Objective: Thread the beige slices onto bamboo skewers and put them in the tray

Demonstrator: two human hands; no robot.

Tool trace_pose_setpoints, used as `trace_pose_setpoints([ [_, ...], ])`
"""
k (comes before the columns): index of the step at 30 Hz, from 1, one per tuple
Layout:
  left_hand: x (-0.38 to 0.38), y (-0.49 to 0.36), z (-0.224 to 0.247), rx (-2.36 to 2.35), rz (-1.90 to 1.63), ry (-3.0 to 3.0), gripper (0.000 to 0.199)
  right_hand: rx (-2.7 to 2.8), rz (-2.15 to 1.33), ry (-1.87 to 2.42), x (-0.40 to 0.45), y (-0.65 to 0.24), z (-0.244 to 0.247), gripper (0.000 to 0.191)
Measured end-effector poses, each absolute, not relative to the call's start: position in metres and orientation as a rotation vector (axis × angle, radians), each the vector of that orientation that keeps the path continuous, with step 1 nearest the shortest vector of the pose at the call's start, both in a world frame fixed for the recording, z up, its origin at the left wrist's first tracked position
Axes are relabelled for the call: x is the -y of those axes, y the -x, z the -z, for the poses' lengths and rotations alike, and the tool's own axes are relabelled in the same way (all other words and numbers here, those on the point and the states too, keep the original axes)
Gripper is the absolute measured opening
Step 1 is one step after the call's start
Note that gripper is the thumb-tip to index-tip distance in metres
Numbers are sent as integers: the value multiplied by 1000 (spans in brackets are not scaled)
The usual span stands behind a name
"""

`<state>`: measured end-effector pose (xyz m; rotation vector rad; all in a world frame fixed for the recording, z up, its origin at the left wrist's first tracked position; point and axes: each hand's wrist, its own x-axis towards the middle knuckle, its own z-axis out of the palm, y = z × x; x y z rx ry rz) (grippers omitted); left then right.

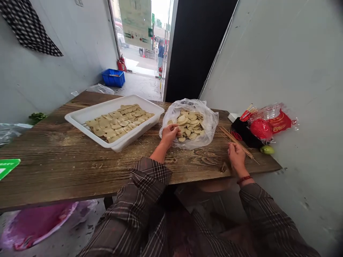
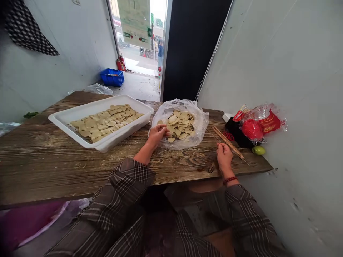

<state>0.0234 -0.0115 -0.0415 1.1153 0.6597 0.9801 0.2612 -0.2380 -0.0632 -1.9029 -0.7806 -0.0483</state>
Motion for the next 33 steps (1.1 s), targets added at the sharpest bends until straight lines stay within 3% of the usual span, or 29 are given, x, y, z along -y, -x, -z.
trace_pose_setpoints([
  [5,13,-22,40,-685,-991,-1172,21,802,-232,1511,218,-232,16,29],
  [10,14,-20,40,-728,-1001,-1207,21,839,-563,1268,168,-192,-11,26],
  [17,14,-16,39,-784,-1042,-1262,24,712,-757,1082,90,-206,10,22],
  [25,17,-16,41,-853,-1056,-1436,33,627,-952,986,83,-223,29,24],
  [30,2,-26,28,-1034,-1129,-1904,34,639,-933,1014,77,-216,29,19],
  [33,-14,-43,15,-1066,-952,-2322,41,630,-905,1017,76,-219,29,17],
])
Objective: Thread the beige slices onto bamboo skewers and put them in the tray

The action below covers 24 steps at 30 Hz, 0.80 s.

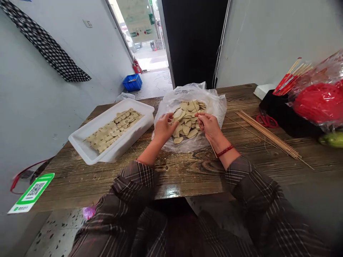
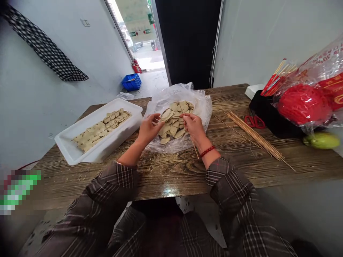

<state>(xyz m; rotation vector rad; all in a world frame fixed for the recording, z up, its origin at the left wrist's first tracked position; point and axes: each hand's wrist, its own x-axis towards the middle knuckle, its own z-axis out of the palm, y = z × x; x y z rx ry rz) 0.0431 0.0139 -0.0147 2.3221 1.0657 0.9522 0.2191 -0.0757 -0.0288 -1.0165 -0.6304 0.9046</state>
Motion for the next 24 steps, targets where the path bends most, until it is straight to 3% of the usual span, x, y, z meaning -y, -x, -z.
trace_pose_setpoints([
  [5,-39,-72,8,-1150,-645,-2761,57,602,-881,1019,76,-225,29,15],
  [9,-53,-83,8,-1097,-505,-2804,40,598,-885,1012,75,-225,29,14],
  [16,-59,-71,-11,-1160,-817,-2238,22,579,-887,1001,79,-225,23,18],
  [21,-34,-45,-11,-898,-822,-1657,30,592,-894,974,83,-222,20,15],
  [24,-17,-31,5,-900,-729,-1690,30,597,-913,987,83,-221,20,14],
])
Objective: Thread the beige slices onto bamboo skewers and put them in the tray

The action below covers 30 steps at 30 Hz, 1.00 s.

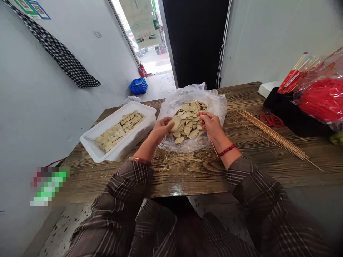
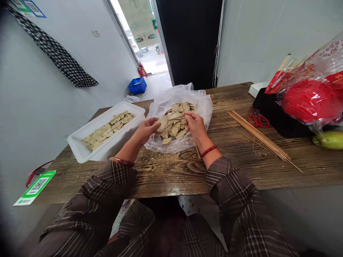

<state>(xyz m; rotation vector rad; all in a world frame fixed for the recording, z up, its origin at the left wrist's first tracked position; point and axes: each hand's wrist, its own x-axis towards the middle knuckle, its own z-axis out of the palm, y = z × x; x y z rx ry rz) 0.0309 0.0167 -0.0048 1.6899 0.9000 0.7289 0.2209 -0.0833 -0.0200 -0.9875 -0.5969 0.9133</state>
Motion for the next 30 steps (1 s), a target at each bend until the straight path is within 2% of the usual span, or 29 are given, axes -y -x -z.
trace_pose_setpoints([
  [3,-8,-25,17,-1026,-771,-2097,22,607,-913,1023,83,-221,22,14],
  [7,-10,-29,15,-1141,-892,-2462,27,618,-892,1062,82,-221,24,16],
  [14,-8,-14,11,-1175,-906,-2502,16,683,-886,1067,83,-218,23,17],
  [22,5,1,31,-1359,-809,-2575,23,891,-956,1165,91,-194,26,32],
  [30,5,-5,39,-1373,-831,-2492,15,975,-945,1245,92,-188,32,38],
])
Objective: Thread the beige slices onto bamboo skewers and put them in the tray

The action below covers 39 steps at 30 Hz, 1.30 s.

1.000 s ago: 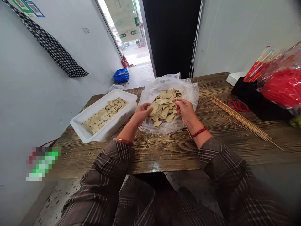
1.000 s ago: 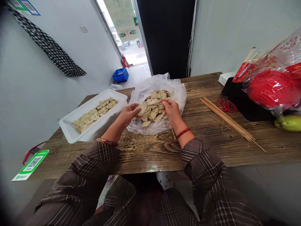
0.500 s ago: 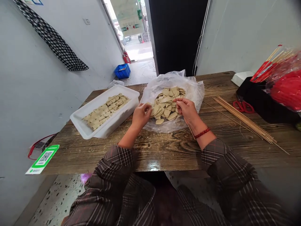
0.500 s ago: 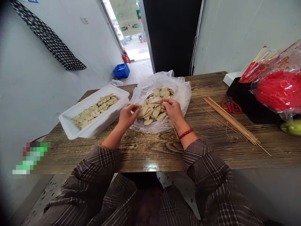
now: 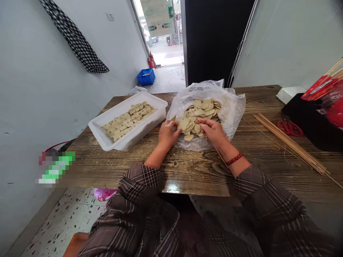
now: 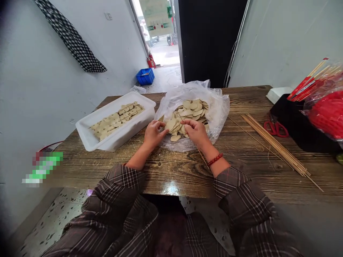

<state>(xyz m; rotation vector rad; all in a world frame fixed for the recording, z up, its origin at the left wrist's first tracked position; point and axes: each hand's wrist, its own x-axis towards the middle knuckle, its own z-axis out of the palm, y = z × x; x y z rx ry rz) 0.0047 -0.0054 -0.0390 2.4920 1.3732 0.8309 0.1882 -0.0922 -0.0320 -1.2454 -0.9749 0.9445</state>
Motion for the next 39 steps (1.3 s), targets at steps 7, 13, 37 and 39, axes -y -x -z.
trace_pose_setpoints([
  [7,11,-12,39,-1239,-938,-2428,6,994,-942,1254,92,-187,33,37],
  [13,12,-12,35,-1056,-1096,-1813,7,1022,-942,1246,96,-185,32,35],
  [37,13,2,23,-791,-1080,-1072,27,1183,-953,1342,111,-177,31,35],
  [39,12,2,23,-796,-1056,-1041,26,1229,-962,1341,113,-175,32,36],
])
